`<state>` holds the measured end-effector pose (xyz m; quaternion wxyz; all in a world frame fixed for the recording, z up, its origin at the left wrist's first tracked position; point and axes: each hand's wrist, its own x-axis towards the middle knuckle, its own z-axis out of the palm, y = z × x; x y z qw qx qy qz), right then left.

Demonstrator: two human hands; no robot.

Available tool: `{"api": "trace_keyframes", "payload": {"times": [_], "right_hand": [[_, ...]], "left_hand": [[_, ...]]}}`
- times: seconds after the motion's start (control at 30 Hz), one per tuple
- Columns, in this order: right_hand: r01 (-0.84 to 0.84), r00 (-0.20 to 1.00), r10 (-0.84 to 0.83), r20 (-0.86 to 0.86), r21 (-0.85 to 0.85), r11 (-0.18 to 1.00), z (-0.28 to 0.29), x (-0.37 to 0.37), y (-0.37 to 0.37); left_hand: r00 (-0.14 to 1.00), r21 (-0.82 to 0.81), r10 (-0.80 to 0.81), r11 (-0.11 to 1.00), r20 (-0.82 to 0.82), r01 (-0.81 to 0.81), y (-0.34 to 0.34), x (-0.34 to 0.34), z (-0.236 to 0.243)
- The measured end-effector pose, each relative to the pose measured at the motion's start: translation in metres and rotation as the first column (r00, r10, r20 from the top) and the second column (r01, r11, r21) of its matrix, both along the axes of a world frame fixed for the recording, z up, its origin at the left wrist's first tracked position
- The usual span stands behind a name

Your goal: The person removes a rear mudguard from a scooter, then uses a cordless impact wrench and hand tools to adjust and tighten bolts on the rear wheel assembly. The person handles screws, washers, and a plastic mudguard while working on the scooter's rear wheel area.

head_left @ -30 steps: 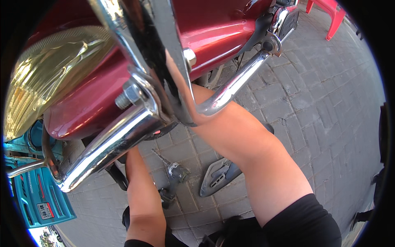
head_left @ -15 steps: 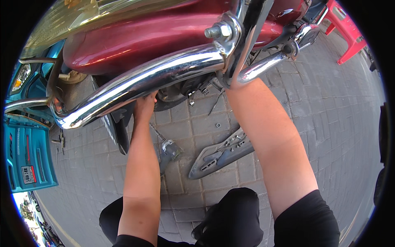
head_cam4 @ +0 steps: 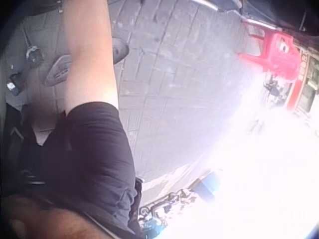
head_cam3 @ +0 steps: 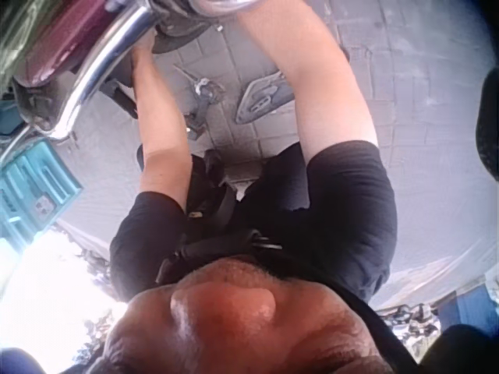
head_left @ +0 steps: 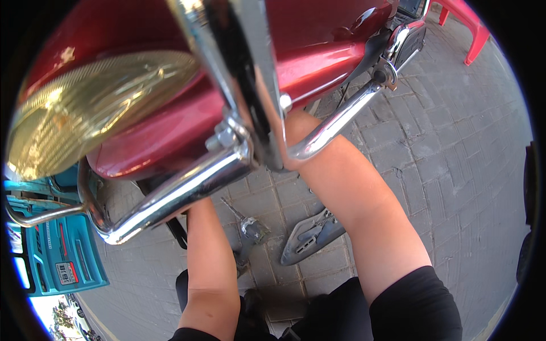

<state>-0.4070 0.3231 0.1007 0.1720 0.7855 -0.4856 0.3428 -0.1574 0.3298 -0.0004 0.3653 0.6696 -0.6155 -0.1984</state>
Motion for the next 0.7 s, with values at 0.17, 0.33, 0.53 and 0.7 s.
{"api": "trace_keyframes", "payload": {"times": [0.17, 0.33, 0.53, 0.7], "right_hand": [[-0.053, 0.999, 0.053, 0.006, 0.020, 0.998, 0.002, 0.025, -0.007], [-0.045, 0.999, 0.044, 0.018, 0.001, 0.999, 0.008, 0.022, -0.007], [-0.017, 0.999, 0.019, 0.039, -0.043, 0.999, 0.013, 0.008, -0.024], [-0.009, 0.999, 0.011, 0.034, -0.047, 0.999, 0.006, 0.012, -0.010]], "left_hand": [[0.983, -0.213, -0.044, 0.977, -0.178, 0.005, 0.029, -0.014, -0.022], [0.994, -0.155, -0.028, 0.988, -0.109, 0.011, 0.018, -0.004, -0.012], [0.985, -0.200, -0.068, 0.979, -0.161, 0.035, 0.024, -0.009, -0.013], [0.995, -0.246, 0.052, 0.967, -0.079, -0.070, 0.022, -0.010, -0.027]]}}
